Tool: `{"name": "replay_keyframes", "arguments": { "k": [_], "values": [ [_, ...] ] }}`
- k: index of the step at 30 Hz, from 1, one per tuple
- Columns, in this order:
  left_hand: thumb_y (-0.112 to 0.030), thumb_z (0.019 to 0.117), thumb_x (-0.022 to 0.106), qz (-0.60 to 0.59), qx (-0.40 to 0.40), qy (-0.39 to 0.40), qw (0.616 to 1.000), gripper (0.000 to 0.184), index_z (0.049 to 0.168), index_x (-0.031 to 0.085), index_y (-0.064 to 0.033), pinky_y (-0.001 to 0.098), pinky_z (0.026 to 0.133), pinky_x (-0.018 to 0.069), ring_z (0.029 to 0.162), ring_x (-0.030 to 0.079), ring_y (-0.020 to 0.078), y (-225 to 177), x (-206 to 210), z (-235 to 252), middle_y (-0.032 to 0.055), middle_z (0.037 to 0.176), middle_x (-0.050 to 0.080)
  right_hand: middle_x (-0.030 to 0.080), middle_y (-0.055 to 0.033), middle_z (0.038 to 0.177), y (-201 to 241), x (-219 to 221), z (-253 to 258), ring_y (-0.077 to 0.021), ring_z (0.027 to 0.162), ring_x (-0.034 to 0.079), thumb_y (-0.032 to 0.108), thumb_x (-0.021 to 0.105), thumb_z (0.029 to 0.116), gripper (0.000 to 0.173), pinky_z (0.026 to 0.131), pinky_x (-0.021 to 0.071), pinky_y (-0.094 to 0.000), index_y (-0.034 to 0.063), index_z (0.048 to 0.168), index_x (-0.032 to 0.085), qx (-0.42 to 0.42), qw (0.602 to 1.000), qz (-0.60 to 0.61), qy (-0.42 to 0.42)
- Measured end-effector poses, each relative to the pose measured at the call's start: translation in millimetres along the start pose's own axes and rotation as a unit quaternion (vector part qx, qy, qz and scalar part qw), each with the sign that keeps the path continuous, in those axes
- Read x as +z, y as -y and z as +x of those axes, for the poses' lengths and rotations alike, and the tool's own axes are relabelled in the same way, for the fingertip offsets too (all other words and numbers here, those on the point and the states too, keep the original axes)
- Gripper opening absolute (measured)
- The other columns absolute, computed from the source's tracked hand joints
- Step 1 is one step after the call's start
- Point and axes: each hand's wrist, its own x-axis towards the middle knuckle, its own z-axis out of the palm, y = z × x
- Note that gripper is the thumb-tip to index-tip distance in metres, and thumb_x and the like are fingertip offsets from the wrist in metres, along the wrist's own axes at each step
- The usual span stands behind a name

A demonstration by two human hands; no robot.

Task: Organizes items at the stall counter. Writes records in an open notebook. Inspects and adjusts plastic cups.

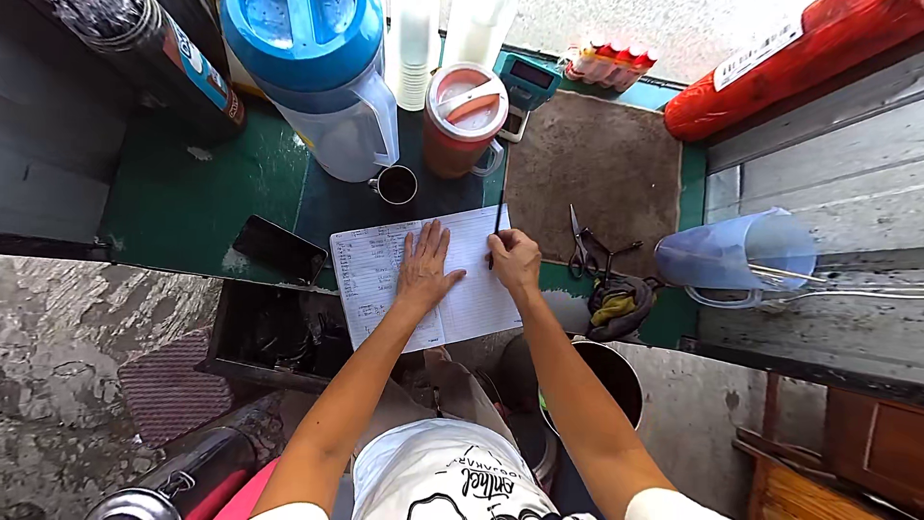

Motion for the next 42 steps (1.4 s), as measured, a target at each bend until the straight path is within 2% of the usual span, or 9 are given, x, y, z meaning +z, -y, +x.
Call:
{"name": "replay_keyframes", "arguments": {
  "k": [6,14,21,24,26,31,34,38,42],
  "values": [
    [-0.069,0.0985,0.042,-0.01,-0.064,-0.043,0.997,0.094,0.158,0.032,0.0033,0.0625,0.125,0.008,0.158,0.011,0.0377,-20.2,9.5,-19.2,0.0239,0.169,0.018,0.071,-0.0192,0.107,-29.1,-51.4,-0.3,-0.0351,0.097,0.068,0.033,0.061,0.1022,0.035,0.086,0.0518,-0.0594,0.0028,0.118,0.068,0.031,0.985,-0.104,-0.138],
    [-0.075,0.0954,0.042,-0.001,-0.106,-0.046,0.993,0.101,0.16,0.029,0.0017,0.0609,0.126,0.0064,0.157,0.007,0.0448,-35.6,13.6,25.1,0.0303,0.168,0.011,0.065,-0.0042,0.081,-46.9,-39.7,-48.3,-0.008,0.064,0.06,0.027,0.06,0.1032,0.027,0.062,0.053,-0.0276,0.0019,0.113,0.063,-0.105,0.986,-0.005,-0.131],
    [-0.05,0.1024,0.054,-0.22,0.367,0.121,0.896,0.063,0.152,0.05,-0.0122,0.0468,0.123,0.0306,0.151,0.038,0.0308,-92.4,10.3,-29.3,0.0155,0.159,0.044,0.065,-0.0022,0.086,-56.3,-59.0,-71.4,-0.0037,0.067,0.062,0.015,0.05,0.1065,0.025,0.058,0.0541,-0.0201,-0.0069,0.117,0.056,-0.12,0.966,0.11,-0.203],
    [-0.046,0.1028,0.055,-0.152,0.166,-0.065,0.972,0.054,0.145,0.059,-0.0119,0.052,0.122,0.0343,0.146,0.045,0.0288,-66.0,5.6,-49.8,0.0142,0.154,0.052,0.065,-0.0004,0.087,-64.2,-71.8,-73.8,0.0001,0.068,0.062,0.015,0.051,0.1065,0.026,0.06,0.0539,-0.0169,-0.0081,0.117,0.055,-0.126,0.965,0.083,-0.214],
    [-0.068,0.1002,0.041,-0.079,0.035,-0.049,0.995,0.082,0.156,0.044,-0.0078,0.0595,0.126,0.0187,0.155,0.024,0.0382,-53.1,20.6,-56.3,0.0232,0.165,0.031,0.065,-0.0013,0.09,-68.2,-71.4,-74.8,0.002,0.073,0.063,0.016,0.053,0.1058,0.027,0.065,0.0548,-0.0153,-0.0091,0.116,0.056,-0.132,0.968,0.065,-0.203],
    [-0.056,0.0973,0.061,-0.258,0.359,0.145,0.885,0.067,0.149,0.054,-0.0144,0.0463,0.119,0.038,0.149,0.041,0.0314,-77.3,5.3,-112.9,0.0167,0.157,0.046,0.067,-0.0022,0.088,-61.0,-49.2,-76.0,0.0015,0.072,0.063,0.013,0.058,0.1029,0.024,0.064,0.055,-0.0149,-0.0087,0.112,0.06,-0.154,0.972,0.075,-0.164],
    [-0.043,0.1017,0.058,-0.225,0.271,0.004,0.936,0.048,0.139,0.064,-0.0133,0.0467,0.118,0.0411,0.142,0.05,0.0301,-62.0,-16.3,-85.3,0.0149,0.148,0.057,0.066,-0.0001,0.088,-55.2,-49.3,-76.0,0.0013,0.074,0.064,0.012,0.056,0.1038,0.022,0.066,0.0557,-0.015,-0.0081,0.113,0.059,-0.176,0.966,0.085,-0.169],
    [-0.078,0.0918,0.045,-0.049,0.025,-0.014,0.998,0.099,0.16,0.036,-0.0064,0.0629,0.126,0.0111,0.157,0.012,0.0449,-48.0,20.5,-21.8,0.0288,0.167,0.019,0.066,0.0027,0.085,-47.5,-51.0,-70.9,0.0008,0.07,0.063,0.012,0.051,0.1055,0.021,0.06,0.0536,-0.0152,-0.0056,0.115,0.057,-0.167,0.961,0.108,-0.193],
    [-0.061,0.0926,0.064,-0.187,0.331,0.184,0.907,0.073,0.151,0.052,-0.0195,0.0508,0.128,0.0198,0.155,0.027,0.0283,-103.7,36.2,-84.5,0.0123,0.165,0.036,0.066,0.0033,0.085,-35.7,-56.3,-67.1,-0.0002,0.07,0.063,0.01,0.05,0.1055,0.017,0.06,0.0542,-0.0162,-0.0035,0.115,0.056,-0.18,0.956,0.111,-0.201]
  ]
}}
